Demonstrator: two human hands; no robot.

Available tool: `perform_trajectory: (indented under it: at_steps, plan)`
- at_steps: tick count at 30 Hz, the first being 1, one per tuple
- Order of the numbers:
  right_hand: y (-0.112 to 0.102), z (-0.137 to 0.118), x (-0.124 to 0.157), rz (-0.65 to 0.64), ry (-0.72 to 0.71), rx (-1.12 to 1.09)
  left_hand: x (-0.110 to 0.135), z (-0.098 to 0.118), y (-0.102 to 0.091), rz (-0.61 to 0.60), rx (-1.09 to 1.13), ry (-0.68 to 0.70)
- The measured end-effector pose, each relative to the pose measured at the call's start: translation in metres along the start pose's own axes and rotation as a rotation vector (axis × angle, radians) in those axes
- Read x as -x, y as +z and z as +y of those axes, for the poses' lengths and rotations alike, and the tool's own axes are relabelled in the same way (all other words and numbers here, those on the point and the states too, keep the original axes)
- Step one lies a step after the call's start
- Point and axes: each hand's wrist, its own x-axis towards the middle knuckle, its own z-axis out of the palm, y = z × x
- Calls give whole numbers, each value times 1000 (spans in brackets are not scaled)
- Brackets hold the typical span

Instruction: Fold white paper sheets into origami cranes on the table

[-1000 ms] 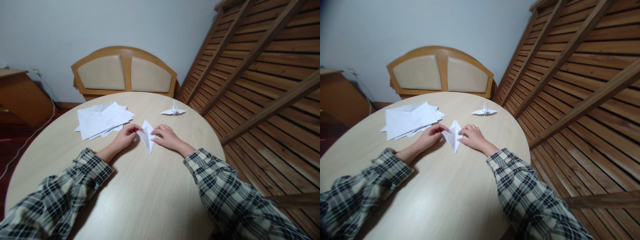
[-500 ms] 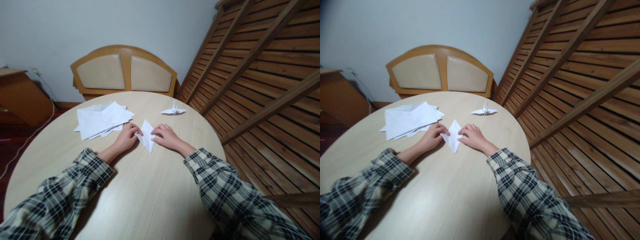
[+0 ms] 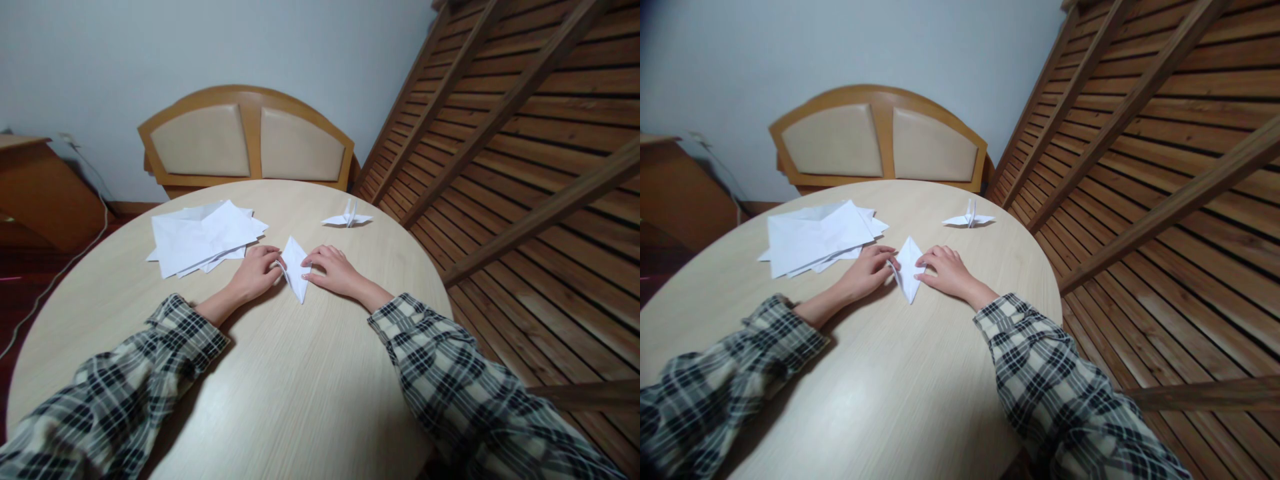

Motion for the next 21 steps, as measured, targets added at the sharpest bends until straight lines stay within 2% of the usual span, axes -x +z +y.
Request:
perform_trajectory:
  at_steps: [21]
  plan:
    - [0,0,0,2,-4,-17,1,-5,7,44,-40,68]
